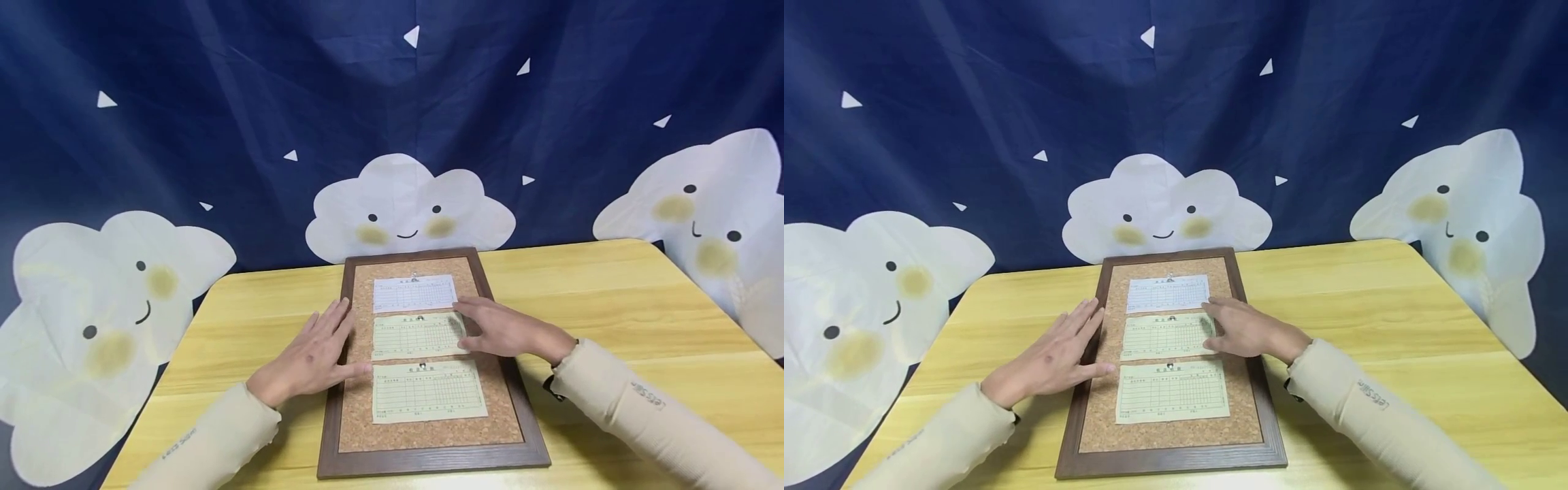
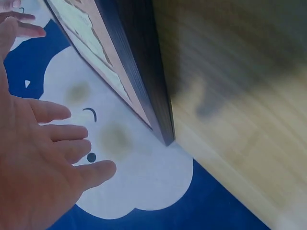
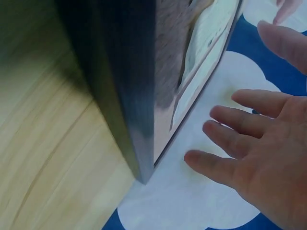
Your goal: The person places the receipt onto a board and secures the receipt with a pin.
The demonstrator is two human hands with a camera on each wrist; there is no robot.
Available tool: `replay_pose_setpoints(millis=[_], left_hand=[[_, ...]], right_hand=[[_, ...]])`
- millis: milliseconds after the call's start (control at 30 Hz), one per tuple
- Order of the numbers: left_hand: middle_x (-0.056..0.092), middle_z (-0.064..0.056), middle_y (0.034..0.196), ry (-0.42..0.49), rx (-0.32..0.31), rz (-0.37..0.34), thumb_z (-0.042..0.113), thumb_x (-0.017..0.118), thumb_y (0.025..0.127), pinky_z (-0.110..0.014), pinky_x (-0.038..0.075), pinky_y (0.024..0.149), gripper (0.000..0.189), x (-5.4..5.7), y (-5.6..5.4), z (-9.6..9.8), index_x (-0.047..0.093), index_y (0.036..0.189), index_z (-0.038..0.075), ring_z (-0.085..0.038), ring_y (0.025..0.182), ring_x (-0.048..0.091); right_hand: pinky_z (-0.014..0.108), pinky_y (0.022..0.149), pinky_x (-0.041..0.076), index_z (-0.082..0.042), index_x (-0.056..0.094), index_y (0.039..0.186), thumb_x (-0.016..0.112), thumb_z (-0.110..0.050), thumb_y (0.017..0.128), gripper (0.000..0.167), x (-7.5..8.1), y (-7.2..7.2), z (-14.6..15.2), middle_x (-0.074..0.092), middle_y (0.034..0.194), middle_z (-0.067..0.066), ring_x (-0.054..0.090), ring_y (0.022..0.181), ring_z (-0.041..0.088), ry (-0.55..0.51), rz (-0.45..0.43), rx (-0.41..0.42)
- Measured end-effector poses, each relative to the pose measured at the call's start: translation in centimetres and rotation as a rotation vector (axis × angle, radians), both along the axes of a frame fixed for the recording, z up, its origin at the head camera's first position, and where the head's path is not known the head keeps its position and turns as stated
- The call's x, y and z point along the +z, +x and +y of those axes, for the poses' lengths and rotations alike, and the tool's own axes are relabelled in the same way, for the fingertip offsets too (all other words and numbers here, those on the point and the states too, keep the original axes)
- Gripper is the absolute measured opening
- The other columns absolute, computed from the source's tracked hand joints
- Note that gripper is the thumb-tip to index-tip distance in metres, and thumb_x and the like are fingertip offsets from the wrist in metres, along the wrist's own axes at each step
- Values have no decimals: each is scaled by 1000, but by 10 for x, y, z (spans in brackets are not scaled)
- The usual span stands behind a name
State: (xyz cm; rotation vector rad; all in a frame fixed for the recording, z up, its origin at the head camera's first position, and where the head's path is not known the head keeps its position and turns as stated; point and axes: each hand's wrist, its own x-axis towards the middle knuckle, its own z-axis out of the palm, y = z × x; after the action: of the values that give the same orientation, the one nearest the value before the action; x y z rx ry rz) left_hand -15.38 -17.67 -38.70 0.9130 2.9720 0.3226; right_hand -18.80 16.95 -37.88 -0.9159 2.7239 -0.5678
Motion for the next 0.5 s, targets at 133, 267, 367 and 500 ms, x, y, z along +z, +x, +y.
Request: replay_pose_setpoints(millis=[133, 267, 367, 500], left_hand=[[13, -25, 162, -15, 40, 0, 70, 60, 87, -63, 14, 117, 108, 1, -4, -3, 24, 155, -6, -38, 150, 11], [11, -25, 163, -31, 73, -5, 77, 56, 84, -63, 12, 117, 114, 1, -6, -6, 19, 157, -3, -38, 151, 9], [9, -25, 163, -31, 83, 1, 80, 54, 82, -63, 10, 118, 117, 1, -9, -8, 18, 157, -2, -37, 151, 7], [6, -26, 163, -36, 96, 5, 81, 54, 82, -64, 8, 117, 118, -1, -12, -12, 18, 157, -2, -37, 151, 4]], right_hand=[[65, 113, 23, 12, 35, 148, 69, -31, 95, 76, 0, 3, 11, 30, 154, 33, 26, 143, 47, 5, 24, -15], [74, 110, 13, 6, 33, 151, 68, -39, 94, 81, -1, 4, 19, 25, 157, 30, 19, 146, 47, 29, 52, -67], [77, 107, 10, 2, 33, 153, 67, -45, 94, 83, -1, 5, 24, 23, 159, 28, 17, 147, 46, 51, 93, -97], [79, 106, 9, 2, 31, 154, 66, -47, 94, 85, -2, 5, 30, 23, 159, 28, 15, 147, 47, 93, 149, -135]])
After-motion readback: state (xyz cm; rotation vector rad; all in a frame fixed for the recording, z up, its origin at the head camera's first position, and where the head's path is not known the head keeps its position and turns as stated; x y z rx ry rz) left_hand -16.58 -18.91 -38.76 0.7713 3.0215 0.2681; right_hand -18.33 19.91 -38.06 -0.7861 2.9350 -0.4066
